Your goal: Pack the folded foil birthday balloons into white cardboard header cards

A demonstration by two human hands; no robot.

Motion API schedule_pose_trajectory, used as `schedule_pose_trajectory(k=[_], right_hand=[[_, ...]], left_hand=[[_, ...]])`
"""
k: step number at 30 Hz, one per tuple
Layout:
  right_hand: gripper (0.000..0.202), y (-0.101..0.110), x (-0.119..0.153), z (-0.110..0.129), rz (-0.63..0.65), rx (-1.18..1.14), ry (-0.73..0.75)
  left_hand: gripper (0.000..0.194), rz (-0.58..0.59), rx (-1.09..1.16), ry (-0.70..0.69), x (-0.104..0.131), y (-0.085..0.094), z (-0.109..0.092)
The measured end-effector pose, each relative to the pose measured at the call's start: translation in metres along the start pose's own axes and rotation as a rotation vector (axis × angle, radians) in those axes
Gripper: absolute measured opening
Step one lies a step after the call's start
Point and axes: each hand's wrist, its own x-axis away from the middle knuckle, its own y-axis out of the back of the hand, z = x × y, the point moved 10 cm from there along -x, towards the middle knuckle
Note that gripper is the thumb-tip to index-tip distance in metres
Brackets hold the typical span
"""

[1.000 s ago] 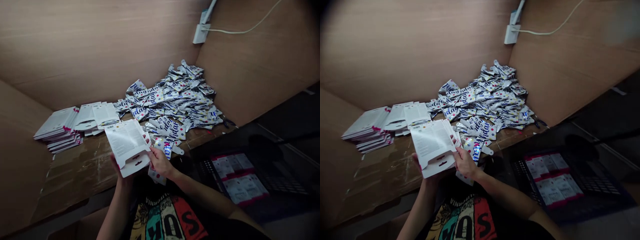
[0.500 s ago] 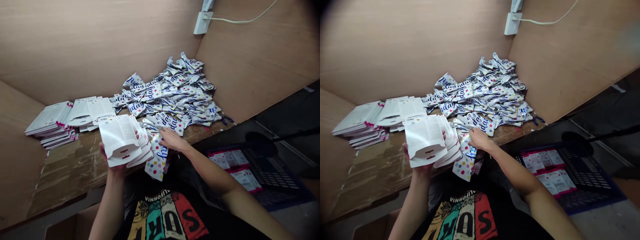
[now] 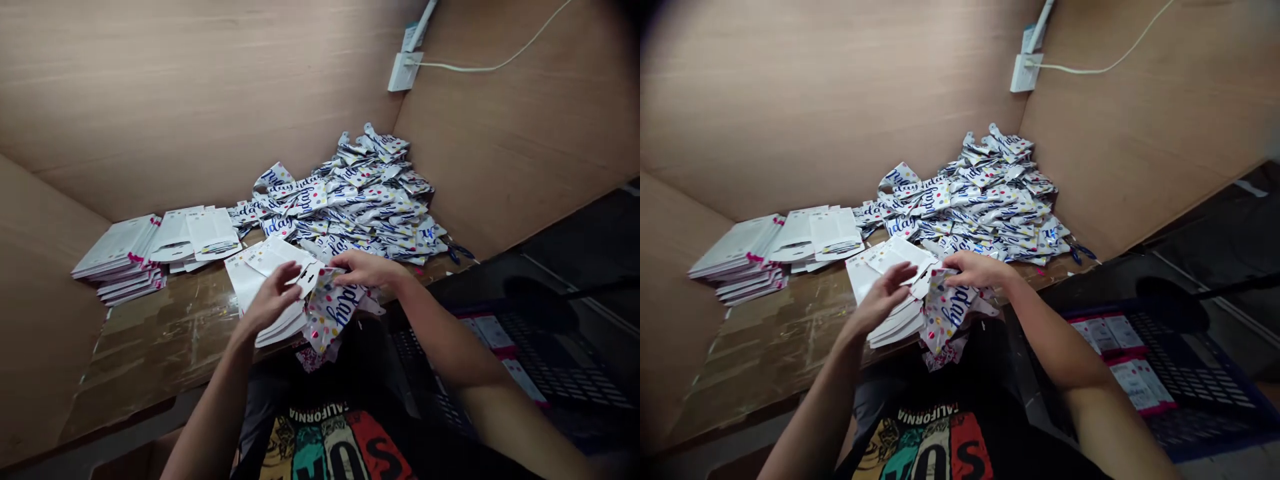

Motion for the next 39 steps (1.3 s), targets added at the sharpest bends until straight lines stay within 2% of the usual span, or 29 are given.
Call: schedule_pose_trajectory(k=[1,2,3,4,7,9,11,14,16,18,20,22,24,25,27,29,31,34,36,39], right_hand=[[0.015,0.001,-0.002,0.012,0.003,-0.011,0.025],[0.015,0.004,-0.004,0.020,-0.019,-0.012,0.041],[0.018,0.010,-0.004,0.025,-0.059,-0.014,0.046],[0.025,0.017,-0.002,0.026,-0.100,-0.031,0.043],[0.064,0.032,0.011,0.012,-0.139,-0.209,0.009],[0.074,0.032,0.019,-0.002,-0.125,-0.333,-0.012],[0.062,0.034,0.022,-0.012,-0.219,-0.342,-0.010],[0.041,0.043,0.025,-0.013,-0.553,-0.125,0.026],[0.038,0.042,0.029,-0.012,-0.733,-0.040,0.026],[0.038,0.036,0.031,-0.023,-0.814,-0.171,-0.020],[0.044,0.022,0.031,-0.042,-0.798,-0.450,-0.092],[0.052,0.002,0.026,-0.051,-0.687,-0.661,-0.127],[0.055,-0.010,0.024,-0.049,-0.622,-0.672,-0.113],[0.053,-0.012,0.025,-0.048,-0.638,-0.641,-0.102],[0.046,-0.008,0.031,-0.049,-0.749,-0.638,-0.081],[0.042,-0.005,0.039,-0.056,-0.850,-0.756,-0.078],[0.041,-0.010,0.039,-0.062,-0.804,-0.885,-0.114],[0.044,-0.024,0.041,-0.067,-0.635,-0.951,-0.191],[0.045,-0.030,0.047,-0.067,-0.588,-0.946,-0.194],[0.047,-0.038,0.053,-0.062,-0.528,-0.921,-0.148]], left_hand=[[0.058,0.134,0.050,0.035,-0.007,-0.028,0.002],[0.052,0.220,0.093,0.065,-0.013,-0.049,0.005],[0.047,0.249,0.131,0.088,-0.019,-0.061,0.008],[0.043,0.231,0.174,0.111,-0.025,-0.066,0.011],[0.046,0.038,0.290,0.145,-0.038,-0.052,0.022],[0.051,-0.062,0.372,0.174,-0.040,-0.040,0.027],[0.054,-0.117,0.442,0.216,-0.039,-0.036,0.032],[0.052,-0.147,0.495,0.270,-0.035,-0.042,0.034],[0.051,-0.110,0.484,0.271,-0.032,-0.053,0.033],[0.052,-0.110,0.417,0.208,-0.031,-0.059,0.027],[0.050,-0.210,0.289,0.095,-0.031,-0.052,0.021],[0.045,-0.385,0.140,0.002,-0.027,-0.039,0.015],[0.039,-0.494,0.025,-0.027,-0.022,-0.032,0.011],[0.038,-0.492,-0.013,-0.014,-0.022,-0.032,0.011],[0.041,-0.352,-0.016,0.044,-0.024,-0.044,0.014],[0.049,-0.101,0.070,0.114,-0.023,-0.067,0.019],[0.055,0.069,0.166,0.146,-0.018,-0.082,0.020],[0.053,0.053,0.227,0.168,-0.011,-0.079,0.024],[0.049,0.026,0.239,0.182,-0.006,-0.076,0.024],[0.046,0.066,0.246,0.182,0.002,-0.079,0.016]])
